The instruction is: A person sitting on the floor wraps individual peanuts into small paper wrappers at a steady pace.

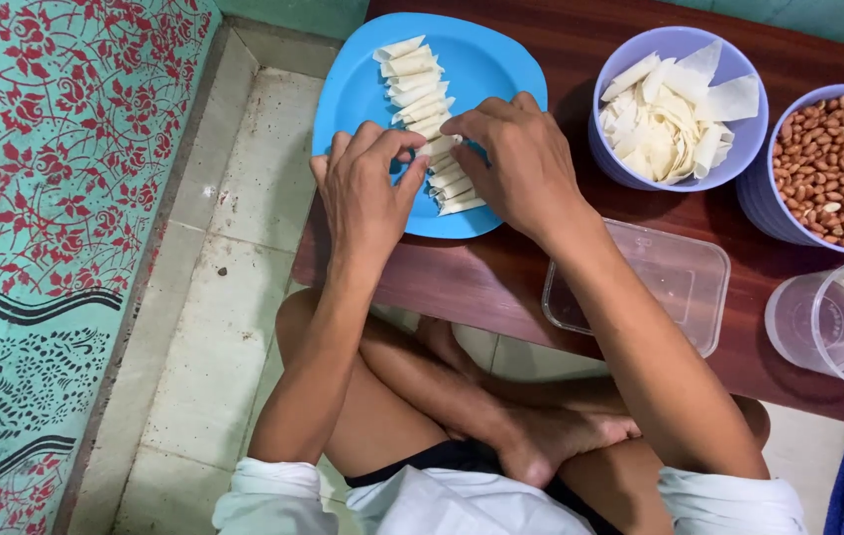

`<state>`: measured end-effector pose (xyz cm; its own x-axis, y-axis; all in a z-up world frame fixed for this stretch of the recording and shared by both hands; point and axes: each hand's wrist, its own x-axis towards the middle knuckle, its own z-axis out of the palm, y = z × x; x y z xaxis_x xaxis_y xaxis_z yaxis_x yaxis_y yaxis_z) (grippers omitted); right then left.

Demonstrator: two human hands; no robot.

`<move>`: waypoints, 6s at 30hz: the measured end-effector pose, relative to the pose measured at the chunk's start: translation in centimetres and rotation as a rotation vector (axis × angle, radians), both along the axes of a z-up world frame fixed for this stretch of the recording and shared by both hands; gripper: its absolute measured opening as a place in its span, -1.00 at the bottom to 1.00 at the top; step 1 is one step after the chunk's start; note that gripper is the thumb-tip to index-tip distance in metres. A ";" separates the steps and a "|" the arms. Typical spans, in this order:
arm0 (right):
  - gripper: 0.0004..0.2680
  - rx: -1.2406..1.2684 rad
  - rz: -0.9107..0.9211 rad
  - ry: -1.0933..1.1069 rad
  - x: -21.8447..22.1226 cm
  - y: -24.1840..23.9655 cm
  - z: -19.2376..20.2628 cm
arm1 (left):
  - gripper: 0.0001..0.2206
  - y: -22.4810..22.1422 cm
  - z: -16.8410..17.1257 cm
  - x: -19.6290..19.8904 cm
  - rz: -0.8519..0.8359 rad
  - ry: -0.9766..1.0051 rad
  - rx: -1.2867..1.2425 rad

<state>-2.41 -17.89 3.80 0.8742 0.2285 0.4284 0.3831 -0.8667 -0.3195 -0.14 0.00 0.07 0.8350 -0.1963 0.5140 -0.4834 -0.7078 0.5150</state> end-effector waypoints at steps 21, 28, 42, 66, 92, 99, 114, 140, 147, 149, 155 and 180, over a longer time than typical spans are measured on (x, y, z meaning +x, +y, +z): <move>-0.84 0.037 -0.050 0.049 -2.7 -1.1 0.6 | -0.84 0.0 1.8 -1.1 -0.115 0.092 -0.017; -0.85 0.078 -0.243 -0.017 -7.5 -10.4 3.6 | -0.92 -5.9 4.3 -2.4 -0.320 -0.007 -0.126; -0.89 -0.047 -0.379 0.187 -4.9 -16.6 2.3 | -0.95 -10.8 4.8 -2.7 -0.376 0.002 -0.142; -0.86 0.863 -0.414 -0.134 -11.5 -10.6 2.9 | -0.78 -15.4 5.7 -5.0 -0.537 0.239 -0.525; -0.94 1.013 -0.507 -0.017 -17.7 -10.3 -5.9 | -0.86 -14.7 -0.6 -10.8 -0.677 0.629 -0.650; -0.91 0.600 -0.217 -0.098 -15.0 -8.5 0.0 | -0.88 -10.2 1.7 -9.1 -0.306 0.441 -0.717; -0.92 0.101 -0.060 0.127 1.9 -1.2 -1.4 | -0.81 -0.8 2.3 0.2 -0.153 0.210 -0.657; -0.87 0.687 -0.323 0.104 -11.4 -5.0 -0.6 | -0.86 -5.6 1.6 -5.6 -0.202 0.212 -0.695; -0.83 0.311 -0.129 0.297 -15.6 -7.8 3.3 | -0.90 -7.3 1.9 -9.1 -0.349 0.200 -0.667; -0.82 0.291 -0.186 0.312 -17.4 -9.6 3.0 | -0.91 -7.7 1.0 -9.8 -0.384 0.220 -0.643; -0.81 0.280 -0.210 0.303 -19.8 -10.8 1.8 | -0.91 -10.9 0.8 -11.3 -0.509 0.334 -0.625; -0.90 0.152 -0.461 0.006 -21.0 -13.8 -0.5 | -0.88 -16.3 -0.5 -12.8 -0.567 0.523 -0.604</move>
